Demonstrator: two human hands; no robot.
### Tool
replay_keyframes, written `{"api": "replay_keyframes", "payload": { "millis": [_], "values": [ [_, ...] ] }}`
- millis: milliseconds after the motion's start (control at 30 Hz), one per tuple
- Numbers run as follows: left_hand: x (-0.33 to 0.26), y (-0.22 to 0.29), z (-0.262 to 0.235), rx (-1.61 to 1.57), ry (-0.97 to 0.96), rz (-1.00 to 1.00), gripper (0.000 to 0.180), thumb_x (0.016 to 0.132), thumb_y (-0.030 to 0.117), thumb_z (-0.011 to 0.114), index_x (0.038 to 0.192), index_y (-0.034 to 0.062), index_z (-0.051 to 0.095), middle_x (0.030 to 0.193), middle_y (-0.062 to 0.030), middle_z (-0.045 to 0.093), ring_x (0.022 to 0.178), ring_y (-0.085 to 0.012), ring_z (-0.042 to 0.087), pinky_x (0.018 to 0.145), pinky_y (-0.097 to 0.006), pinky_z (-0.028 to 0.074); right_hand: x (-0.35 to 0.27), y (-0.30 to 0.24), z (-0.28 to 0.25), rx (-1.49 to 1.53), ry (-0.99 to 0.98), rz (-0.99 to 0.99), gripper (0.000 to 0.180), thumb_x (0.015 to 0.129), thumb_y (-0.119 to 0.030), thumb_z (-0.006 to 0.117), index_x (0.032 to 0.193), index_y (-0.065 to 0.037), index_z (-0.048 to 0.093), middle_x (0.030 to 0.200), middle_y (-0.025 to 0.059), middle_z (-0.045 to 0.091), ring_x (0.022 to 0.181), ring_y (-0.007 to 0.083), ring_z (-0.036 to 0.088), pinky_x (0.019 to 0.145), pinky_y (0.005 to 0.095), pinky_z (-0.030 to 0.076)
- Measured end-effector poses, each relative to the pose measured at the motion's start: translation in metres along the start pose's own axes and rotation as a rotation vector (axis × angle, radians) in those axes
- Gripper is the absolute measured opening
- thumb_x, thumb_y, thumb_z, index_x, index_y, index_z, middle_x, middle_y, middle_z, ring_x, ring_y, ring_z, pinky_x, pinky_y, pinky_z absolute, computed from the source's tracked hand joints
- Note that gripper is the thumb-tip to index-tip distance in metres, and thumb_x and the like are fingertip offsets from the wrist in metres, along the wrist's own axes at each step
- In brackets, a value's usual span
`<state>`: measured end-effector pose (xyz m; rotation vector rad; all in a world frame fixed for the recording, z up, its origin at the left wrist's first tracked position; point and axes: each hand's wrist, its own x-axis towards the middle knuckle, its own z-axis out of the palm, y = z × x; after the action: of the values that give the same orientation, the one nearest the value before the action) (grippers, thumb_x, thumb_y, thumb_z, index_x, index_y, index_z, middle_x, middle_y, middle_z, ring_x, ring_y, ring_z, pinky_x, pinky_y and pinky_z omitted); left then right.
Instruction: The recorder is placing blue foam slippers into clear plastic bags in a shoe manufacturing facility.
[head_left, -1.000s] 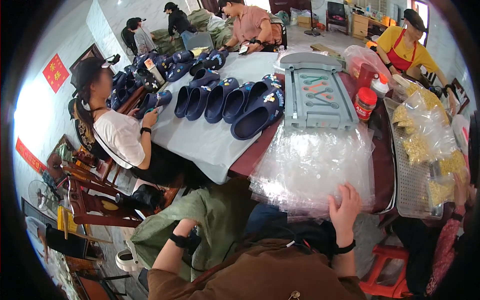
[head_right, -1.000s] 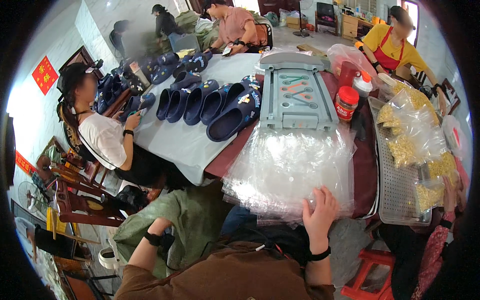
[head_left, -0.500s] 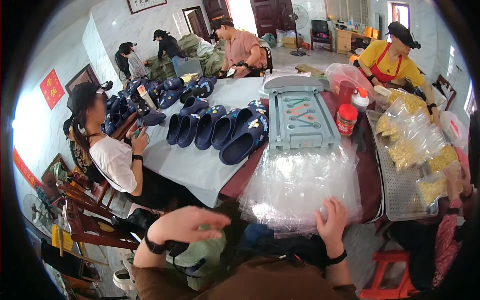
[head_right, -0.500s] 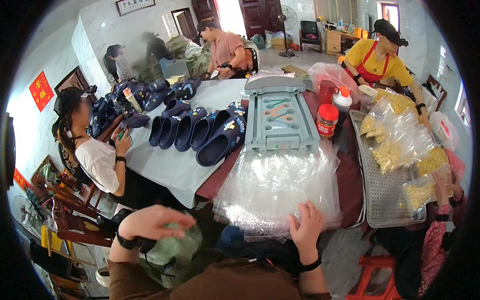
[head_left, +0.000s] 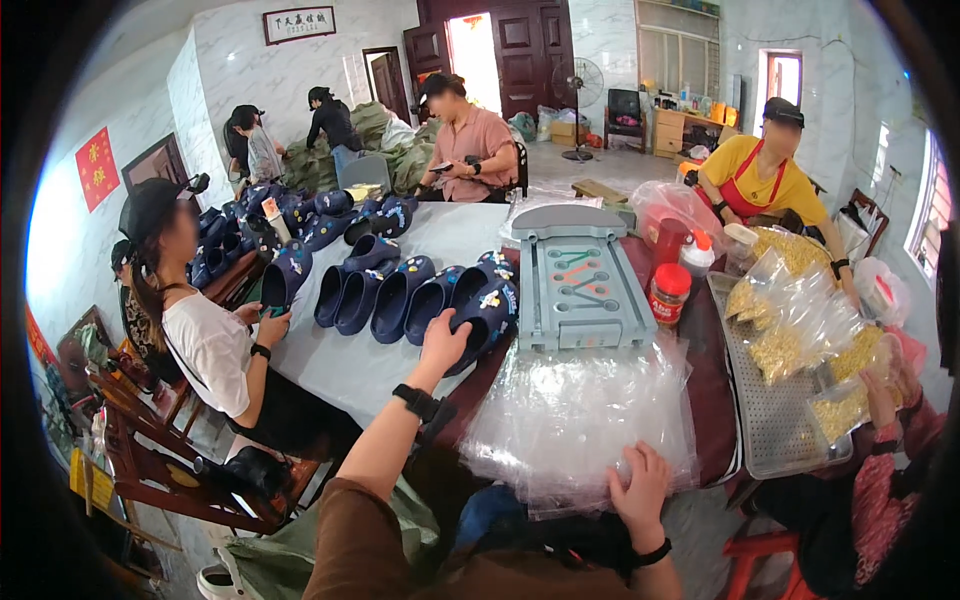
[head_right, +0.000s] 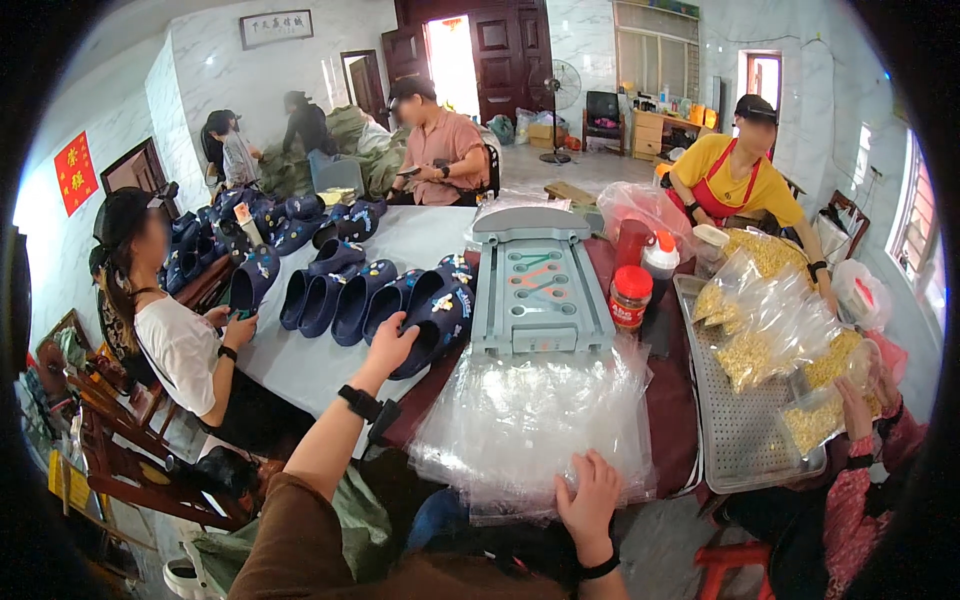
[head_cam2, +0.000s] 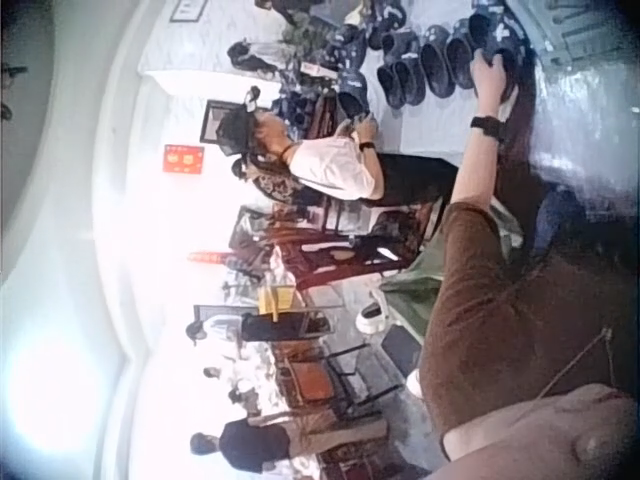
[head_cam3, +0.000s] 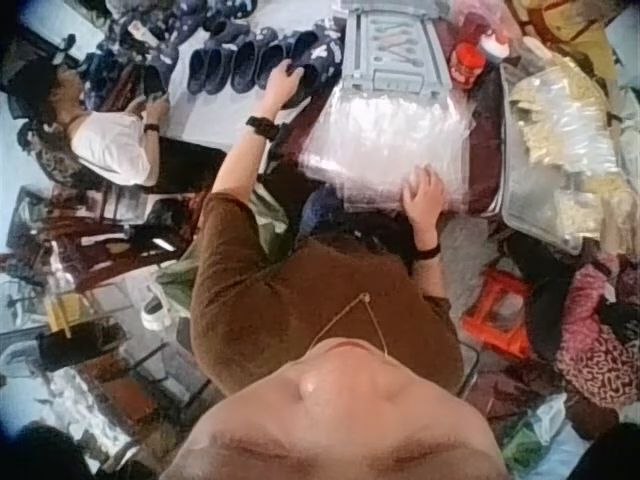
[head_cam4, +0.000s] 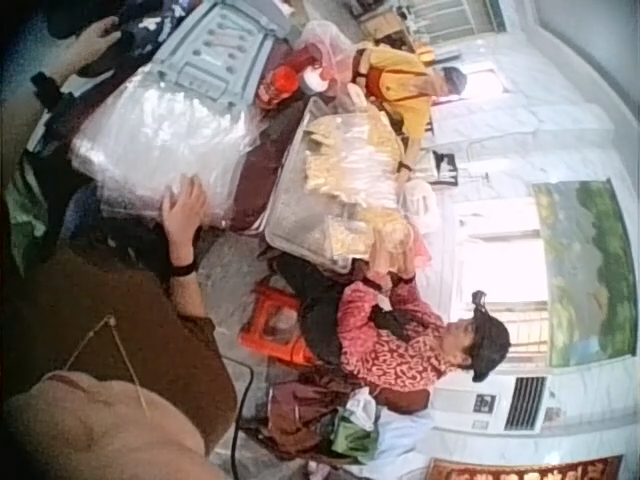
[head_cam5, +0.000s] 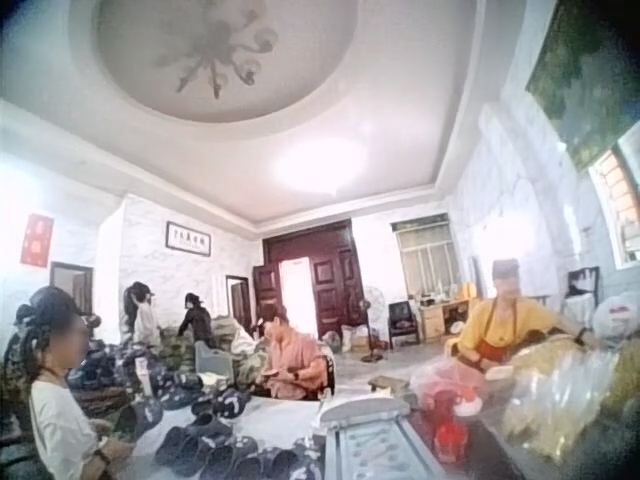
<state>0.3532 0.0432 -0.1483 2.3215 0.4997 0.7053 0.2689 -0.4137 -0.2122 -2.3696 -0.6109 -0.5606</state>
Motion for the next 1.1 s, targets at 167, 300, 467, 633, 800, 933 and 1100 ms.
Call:
{"api": "replay_keyframes", "payload": {
  "millis": [167, 300, 467, 633, 800, 933, 1100],
  "values": [
    [0.044, -0.040, -0.002, 0.108, 0.052, -0.163, 0.096, 0.077, 0.044, 0.082, 0.151, -0.0005, 0.042, 0.141, -0.0338, 0.054, 0.133, -0.0458, 0.053, 0.112, -0.047, 0.043, -0.001, 0.001, 0.003, -0.019, 0.009, -0.001, 0.045, 0.083, -0.028, 0.075, 0.120, -0.005, 0.065, 0.130, 0.0185, 0.059, 0.120, 0.0390, 0.053, 0.106, 0.0513, 0.037],
    [0.046, -0.031, -0.025, -0.326, -0.487, -0.166, 0.112, 0.076, 0.057, 0.083, 0.162, 0.0074, 0.030, 0.166, -0.0321, 0.021, 0.155, -0.0399, 0.025, 0.123, -0.041, 0.026, -0.003, 0.005, 0.002, -0.036, 0.005, 0.030, 0.046, 0.082, -0.029, 0.077, 0.119, -0.006, 0.065, 0.129, 0.0181, 0.059, 0.120, 0.0387, 0.053, 0.105, 0.0511, 0.038],
    [0.060, -0.064, -0.017, 0.295, -0.612, -0.124, 0.096, 0.073, 0.069, 0.078, 0.151, 0.0168, 0.054, 0.164, -0.0329, 0.024, 0.155, -0.0385, 0.027, 0.125, -0.043, 0.024, -0.002, 0.002, 0.004, -0.041, -0.002, 0.040, 0.046, 0.081, -0.030, 0.077, 0.119, -0.007, 0.065, 0.129, 0.0180, 0.059, 0.120, 0.0385, 0.053, 0.105, 0.0508, 0.037],
    [0.058, -0.089, -0.001, 0.164, -0.307, -0.148, 0.064, 0.094, 0.059, 0.062, 0.131, 0.0077, 0.069, 0.140, -0.0286, 0.059, 0.137, -0.0439, 0.050, 0.111, -0.048, 0.042, -0.001, 0.003, 0.005, -0.057, -0.009, 0.026, 0.048, 0.082, -0.031, 0.077, 0.121, -0.006, 0.064, 0.130, 0.0177, 0.058, 0.120, 0.0386, 0.052, 0.106, 0.0511, 0.037],
    [0.037, -0.092, -0.008, 0.235, -0.161, 0.014, 0.058, 0.099, 0.054, 0.058, 0.109, -0.0001, 0.075, 0.101, -0.0303, 0.071, 0.105, -0.0464, 0.067, 0.092, -0.052, 0.052, -0.001, 0.001, 0.006, -0.030, -0.018, 0.013, 0.048, 0.082, -0.032, 0.076, 0.121, -0.006, 0.064, 0.129, 0.0177, 0.058, 0.120, 0.0390, 0.052, 0.106, 0.0515, 0.036],
    [-0.018, -0.044, -0.014, 0.254, -0.167, -0.035, 0.050, 0.098, 0.047, 0.062, 0.102, -0.0016, 0.074, 0.096, -0.0296, 0.071, 0.098, -0.0468, 0.068, 0.086, -0.054, 0.053, -0.002, 0.000, 0.001, -0.025, -0.015, 0.043, 0.046, 0.082, -0.031, 0.075, 0.120, -0.007, 0.063, 0.129, 0.0179, 0.058, 0.120, 0.0396, 0.052, 0.105, 0.0518, 0.037],
    [-0.118, -0.027, -0.016, 0.362, -0.114, 0.072, 0.061, 0.084, 0.026, 0.078, 0.138, 0.0060, 0.059, 0.118, -0.0217, 0.063, 0.107, -0.0434, 0.062, 0.091, -0.049, 0.052, -0.002, 0.001, 0.001, -0.042, 0.005, 0.022, 0.043, 0.084, -0.029, 0.074, 0.120, -0.008, 0.062, 0.130, 0.0174, 0.057, 0.120, 0.0395, 0.052, 0.105, 0.0516, 0.037]
  ]
}}
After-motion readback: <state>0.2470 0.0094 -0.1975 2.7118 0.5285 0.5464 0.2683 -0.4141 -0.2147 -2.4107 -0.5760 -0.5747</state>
